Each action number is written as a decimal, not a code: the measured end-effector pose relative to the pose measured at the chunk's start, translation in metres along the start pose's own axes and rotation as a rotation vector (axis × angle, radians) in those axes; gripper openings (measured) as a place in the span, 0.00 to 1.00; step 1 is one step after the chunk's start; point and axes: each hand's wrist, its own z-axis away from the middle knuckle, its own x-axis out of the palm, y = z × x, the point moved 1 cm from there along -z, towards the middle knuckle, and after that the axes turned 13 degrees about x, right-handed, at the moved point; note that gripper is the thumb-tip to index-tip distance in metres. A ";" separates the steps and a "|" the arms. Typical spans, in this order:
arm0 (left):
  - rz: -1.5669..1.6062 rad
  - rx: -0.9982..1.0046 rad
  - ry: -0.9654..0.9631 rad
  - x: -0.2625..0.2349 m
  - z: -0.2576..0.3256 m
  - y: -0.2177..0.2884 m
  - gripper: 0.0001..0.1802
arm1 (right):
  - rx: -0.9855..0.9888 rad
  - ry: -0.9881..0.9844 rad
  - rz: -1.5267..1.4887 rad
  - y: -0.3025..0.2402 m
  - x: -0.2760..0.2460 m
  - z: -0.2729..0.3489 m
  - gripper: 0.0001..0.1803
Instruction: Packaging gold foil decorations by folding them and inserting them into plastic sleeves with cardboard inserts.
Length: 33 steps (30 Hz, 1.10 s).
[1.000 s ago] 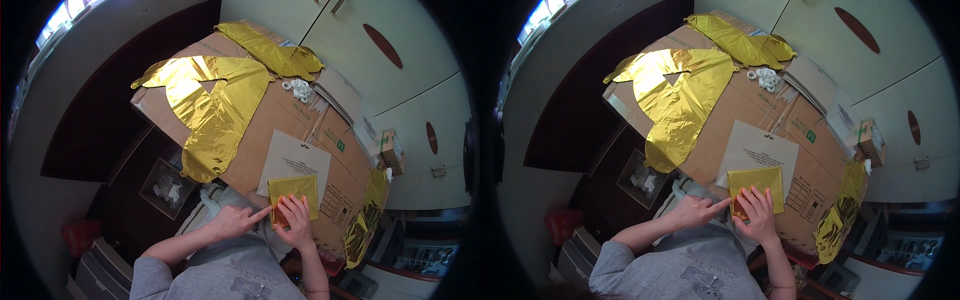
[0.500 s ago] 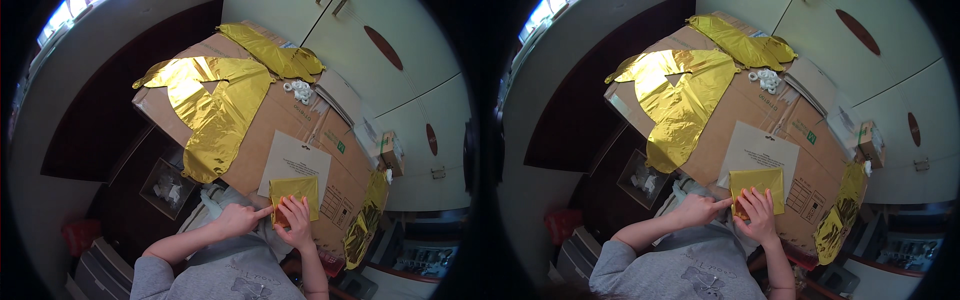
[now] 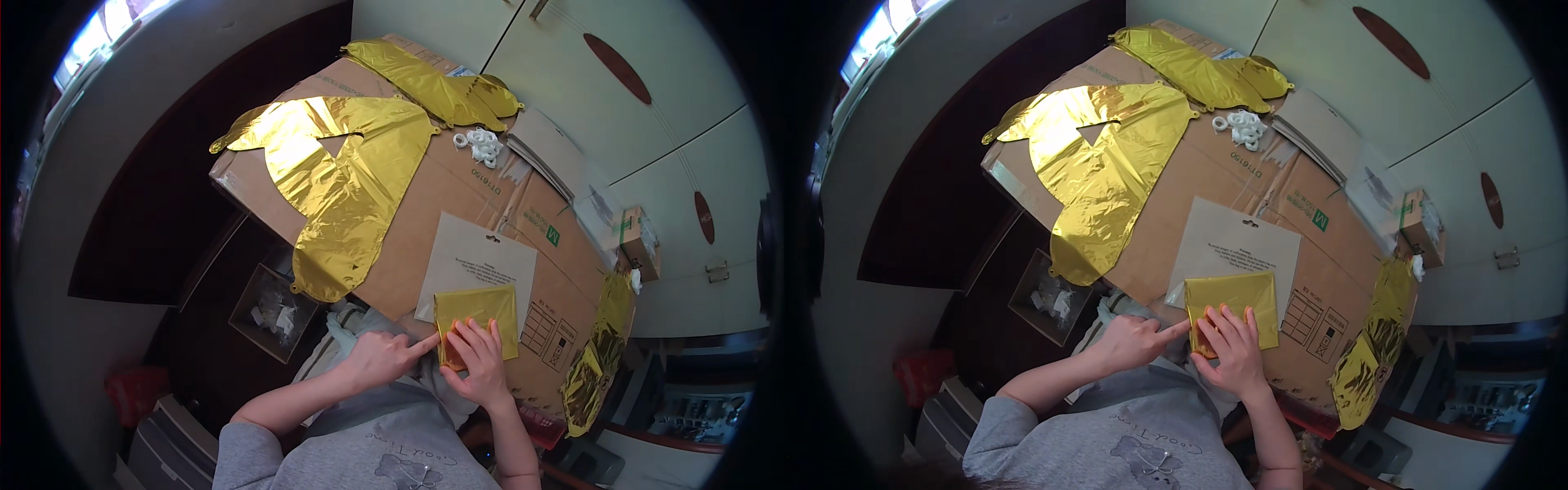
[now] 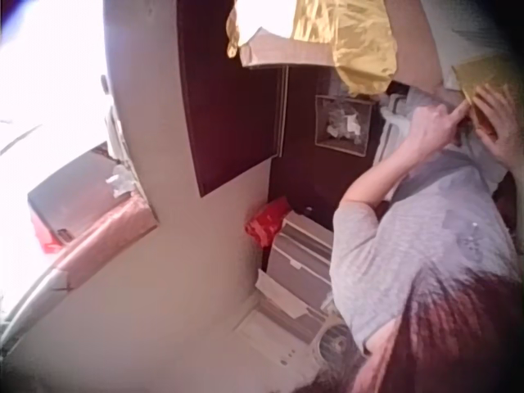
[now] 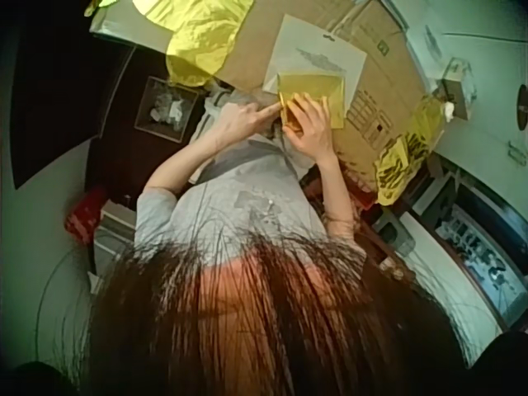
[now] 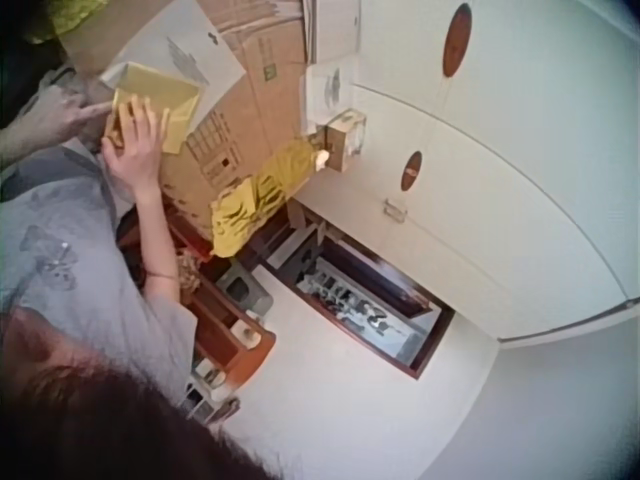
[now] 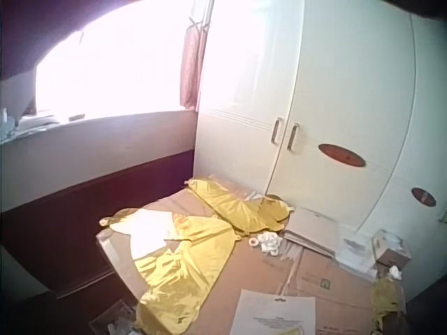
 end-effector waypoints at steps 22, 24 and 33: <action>0.021 -0.069 0.003 -0.019 -0.005 0.013 0.34 | -0.046 -0.088 0.250 -0.008 -0.002 -0.001 0.31; -0.023 -0.076 0.024 -0.021 -0.006 0.012 0.35 | -0.052 -0.050 0.270 -0.007 0.002 0.000 0.31; -0.173 -0.096 -0.194 -0.033 -0.018 0.006 0.39 | -0.032 0.002 0.164 -0.003 0.002 -0.001 0.31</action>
